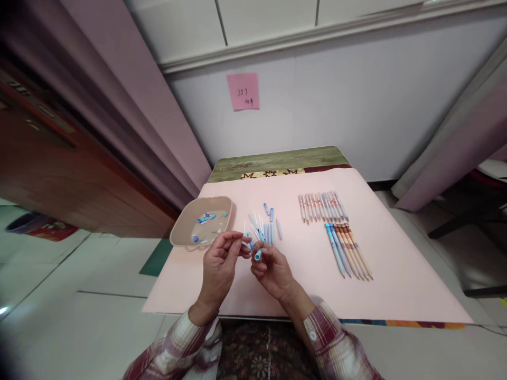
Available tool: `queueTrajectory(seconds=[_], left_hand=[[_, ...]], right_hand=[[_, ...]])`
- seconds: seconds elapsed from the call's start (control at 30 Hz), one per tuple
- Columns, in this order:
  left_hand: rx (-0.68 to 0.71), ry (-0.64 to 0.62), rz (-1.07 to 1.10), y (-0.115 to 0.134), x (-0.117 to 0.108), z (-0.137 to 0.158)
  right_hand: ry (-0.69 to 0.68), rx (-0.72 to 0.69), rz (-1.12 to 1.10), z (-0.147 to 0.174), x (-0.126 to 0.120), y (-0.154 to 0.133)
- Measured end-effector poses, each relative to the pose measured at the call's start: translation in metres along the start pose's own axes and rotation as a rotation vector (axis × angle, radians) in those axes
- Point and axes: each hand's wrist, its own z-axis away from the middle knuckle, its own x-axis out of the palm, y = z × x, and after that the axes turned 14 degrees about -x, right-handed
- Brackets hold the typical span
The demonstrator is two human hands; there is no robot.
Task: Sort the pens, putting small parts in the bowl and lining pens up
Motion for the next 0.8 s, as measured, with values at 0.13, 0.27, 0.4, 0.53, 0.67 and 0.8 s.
queueTrajectory(seconds=[0.13,0.27,0.4,0.53,0.67,0.8], left_hand=[[-0.016,0.004,0.024,-0.002,0.001,-0.001],[0.010,0.012,-0.045,-0.002,-0.003,-0.004],[0.006,0.068,-0.084,-0.001,-0.013,-0.010],[0.034,0.098,-0.153,-0.001,-0.025,-0.017],[0.017,0.075,-0.161,-0.006,-0.027,-0.020],[-0.002,0.009,-0.164,-0.013,-0.020,-0.018]], right_hand=[[0.009,0.003,0.026,-0.001,-0.001,0.001],[0.030,-0.004,0.019,-0.003,-0.005,0.002],[0.077,-0.008,0.012,-0.005,-0.013,0.004],[0.125,-0.011,0.037,-0.006,-0.017,0.009],[0.159,-0.021,0.060,-0.008,-0.020,0.011],[0.181,-0.005,0.055,-0.010,-0.022,0.010]])
